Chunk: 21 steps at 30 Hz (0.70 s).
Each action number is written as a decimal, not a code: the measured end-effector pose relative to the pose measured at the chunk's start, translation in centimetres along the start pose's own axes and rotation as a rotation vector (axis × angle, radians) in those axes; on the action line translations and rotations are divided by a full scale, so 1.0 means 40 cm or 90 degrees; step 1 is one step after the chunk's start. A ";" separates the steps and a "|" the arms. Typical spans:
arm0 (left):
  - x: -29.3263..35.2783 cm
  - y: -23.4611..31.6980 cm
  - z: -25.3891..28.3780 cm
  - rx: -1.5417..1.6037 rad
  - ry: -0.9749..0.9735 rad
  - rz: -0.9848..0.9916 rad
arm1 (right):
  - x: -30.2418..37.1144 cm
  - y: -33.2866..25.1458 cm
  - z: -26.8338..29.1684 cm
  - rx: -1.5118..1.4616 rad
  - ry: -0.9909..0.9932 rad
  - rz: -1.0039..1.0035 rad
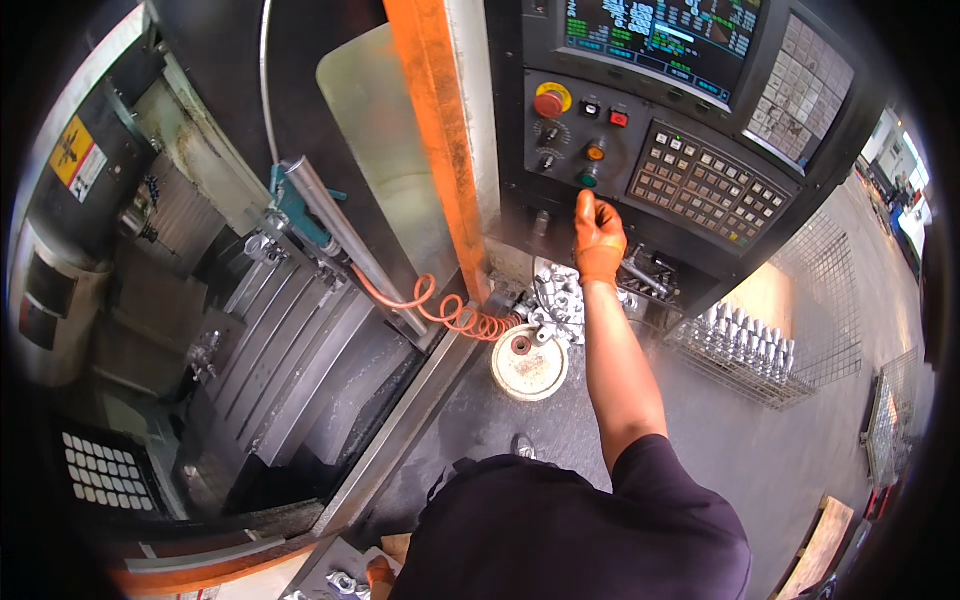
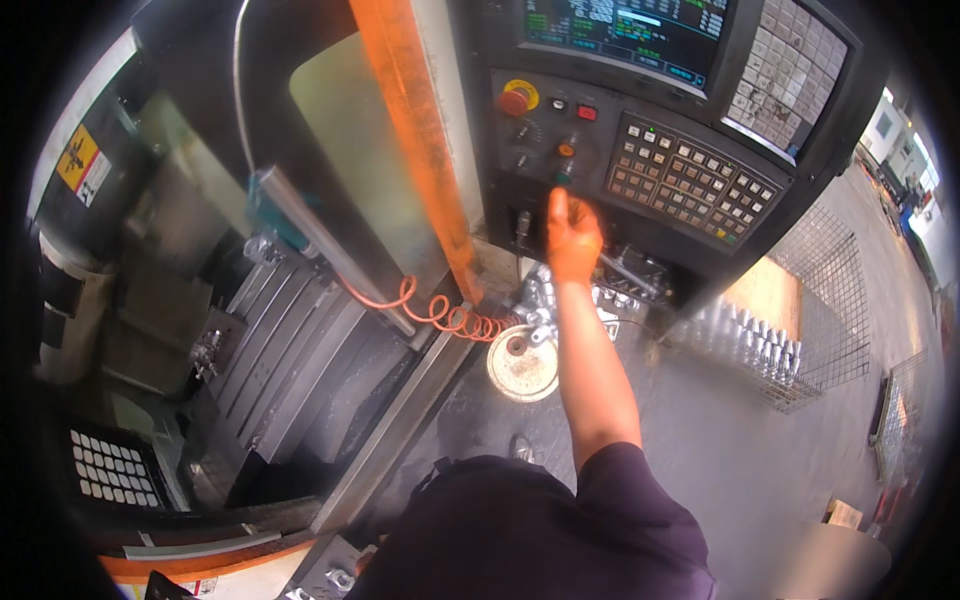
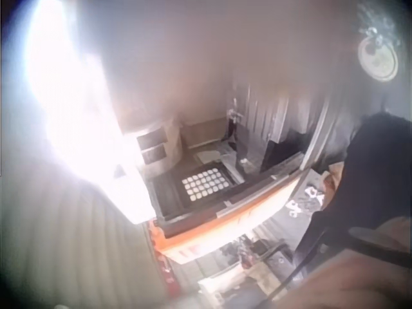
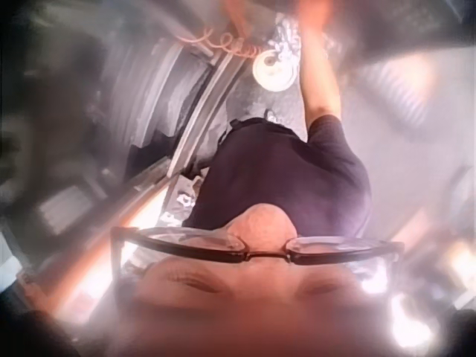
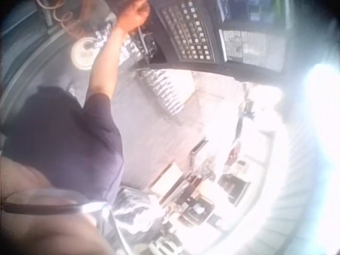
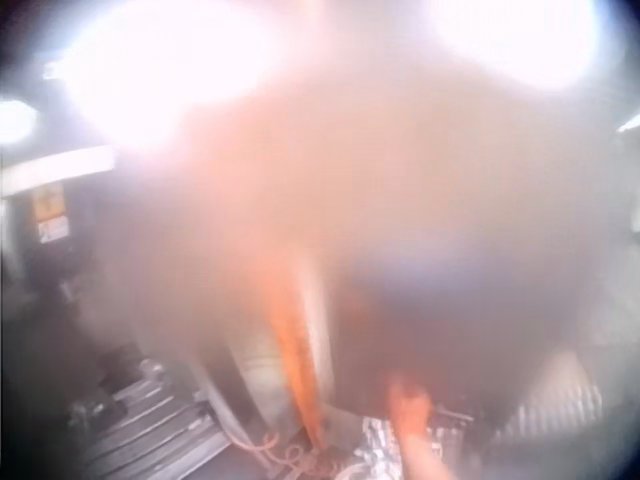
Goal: The person operates a CNC lathe, loading a metal workpiece into the chuck and tightening it with a wrench. They then use a dial bore gauge to measure the internal diameter of the workpiece and a spray nozzle to apply coolant. The person repeats the loading and tightening process for another workpiece.
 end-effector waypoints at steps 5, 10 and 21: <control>0.053 -0.097 0.052 0.320 0.128 0.151 | -0.091 0.110 -0.086 -0.029 0.129 0.005; 0.144 -0.258 0.181 0.663 0.377 0.283 | -0.087 0.079 -0.112 0.010 0.163 -0.046; 0.312 -0.542 0.697 0.783 0.906 0.022 | 0.388 -0.236 -0.277 -0.037 -0.414 0.096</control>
Point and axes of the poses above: each hand's wrist, its own x-axis away from the middle knuckle, its own z-axis out of the back of the hand, y = z × x, the point moved 1 cm from there along -x, towards the middle knuckle, and after that the axes turned 13 degrees about x, right-handed, at the moved point
